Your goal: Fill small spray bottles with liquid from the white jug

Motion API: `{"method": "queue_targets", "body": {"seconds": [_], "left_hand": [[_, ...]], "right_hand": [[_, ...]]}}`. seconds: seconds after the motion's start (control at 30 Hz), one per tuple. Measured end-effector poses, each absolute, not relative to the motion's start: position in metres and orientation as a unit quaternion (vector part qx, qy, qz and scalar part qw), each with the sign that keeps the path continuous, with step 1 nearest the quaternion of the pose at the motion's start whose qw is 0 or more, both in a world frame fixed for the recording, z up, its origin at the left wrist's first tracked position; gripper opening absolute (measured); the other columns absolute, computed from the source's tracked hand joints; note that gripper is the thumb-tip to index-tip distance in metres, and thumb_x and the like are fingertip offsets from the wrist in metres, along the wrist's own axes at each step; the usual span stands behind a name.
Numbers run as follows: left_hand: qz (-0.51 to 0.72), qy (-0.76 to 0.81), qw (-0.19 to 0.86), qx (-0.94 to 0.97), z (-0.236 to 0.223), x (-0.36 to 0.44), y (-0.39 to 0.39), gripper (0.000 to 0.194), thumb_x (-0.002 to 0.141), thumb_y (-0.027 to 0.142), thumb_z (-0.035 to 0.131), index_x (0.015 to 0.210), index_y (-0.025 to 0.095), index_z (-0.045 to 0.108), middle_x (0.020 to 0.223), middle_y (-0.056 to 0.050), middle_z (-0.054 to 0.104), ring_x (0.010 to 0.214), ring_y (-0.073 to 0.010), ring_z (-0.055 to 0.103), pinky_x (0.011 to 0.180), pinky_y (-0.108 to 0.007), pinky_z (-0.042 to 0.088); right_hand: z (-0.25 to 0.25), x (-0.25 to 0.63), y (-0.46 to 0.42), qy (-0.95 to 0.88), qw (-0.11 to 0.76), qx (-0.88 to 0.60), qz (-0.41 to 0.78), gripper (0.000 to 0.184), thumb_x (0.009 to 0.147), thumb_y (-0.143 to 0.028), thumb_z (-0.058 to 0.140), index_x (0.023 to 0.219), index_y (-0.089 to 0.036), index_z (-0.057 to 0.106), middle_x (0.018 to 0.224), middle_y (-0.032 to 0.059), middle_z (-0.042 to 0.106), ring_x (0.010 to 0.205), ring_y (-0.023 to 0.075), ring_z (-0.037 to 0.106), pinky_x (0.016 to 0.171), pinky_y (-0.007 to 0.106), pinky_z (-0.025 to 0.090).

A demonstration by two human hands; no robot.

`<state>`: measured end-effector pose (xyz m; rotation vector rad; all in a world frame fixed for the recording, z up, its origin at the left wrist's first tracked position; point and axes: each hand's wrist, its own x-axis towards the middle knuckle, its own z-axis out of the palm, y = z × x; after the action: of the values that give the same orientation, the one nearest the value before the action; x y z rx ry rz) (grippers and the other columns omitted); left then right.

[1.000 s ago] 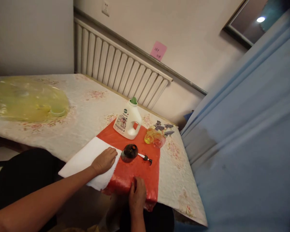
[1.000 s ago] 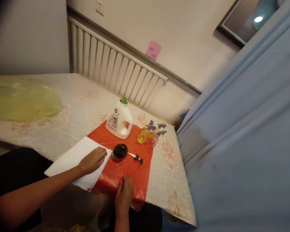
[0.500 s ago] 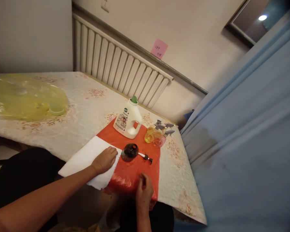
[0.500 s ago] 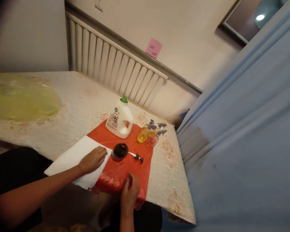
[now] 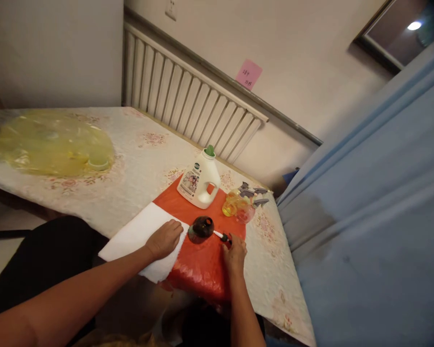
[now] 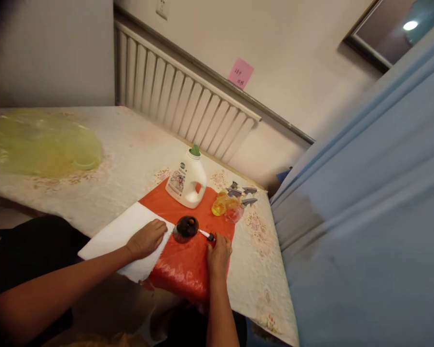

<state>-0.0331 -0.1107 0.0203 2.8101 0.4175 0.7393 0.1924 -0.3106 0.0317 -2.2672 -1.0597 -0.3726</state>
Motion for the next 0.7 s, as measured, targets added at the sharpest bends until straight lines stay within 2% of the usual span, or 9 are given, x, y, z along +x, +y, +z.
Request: {"method": "queue_targets", "body": {"seconds": [0.3, 0.53, 0.7], "left_hand": [[0.252, 0.144, 0.089, 0.953, 0.019, -0.034, -0.111, 0.017, 0.091, 0.01, 0.042, 0.088, 0.018, 0.057, 0.092, -0.009, 0.057, 0.088, -0.0249, 0.049, 0.083, -0.039, 0.043], [0.251, 0.144, 0.094, 0.952, 0.02, -0.035, -0.111, 0.015, 0.09, 0.011, 0.044, 0.087, 0.018, 0.057, 0.091, -0.009, 0.057, 0.088, -0.0251, 0.05, 0.084, -0.04, 0.043], [0.257, 0.141, 0.107, 0.95, 0.019, -0.034, -0.111, 0.016, 0.087, 0.009, 0.045, 0.086, 0.018, 0.057, 0.091, -0.009, 0.057, 0.087, -0.0259, 0.049, 0.082, -0.041, 0.043]], "right_hand": [[0.03, 0.198, -0.296, -0.42, 0.319, -0.842, -0.115, 0.029, 0.075, -0.022, 0.054, 0.095, -0.019, 0.075, 0.086, 0.0089, 0.07, 0.086, 0.0261, 0.057, 0.081, 0.037, 0.041], [0.043, 0.202, -0.3, -0.399, 0.377, -0.83, -0.099, 0.024, 0.071, -0.028, 0.055, 0.086, -0.017, 0.069, 0.081, 0.0061, 0.07, 0.075, 0.0204, 0.061, 0.072, 0.03, 0.047], [0.072, 0.203, -0.309, -0.354, 0.424, -0.827, -0.1, 0.023, 0.071, -0.037, 0.056, 0.081, -0.019, 0.065, 0.071, 0.0026, 0.069, 0.061, 0.0173, 0.06, 0.061, 0.028, 0.048]]}}
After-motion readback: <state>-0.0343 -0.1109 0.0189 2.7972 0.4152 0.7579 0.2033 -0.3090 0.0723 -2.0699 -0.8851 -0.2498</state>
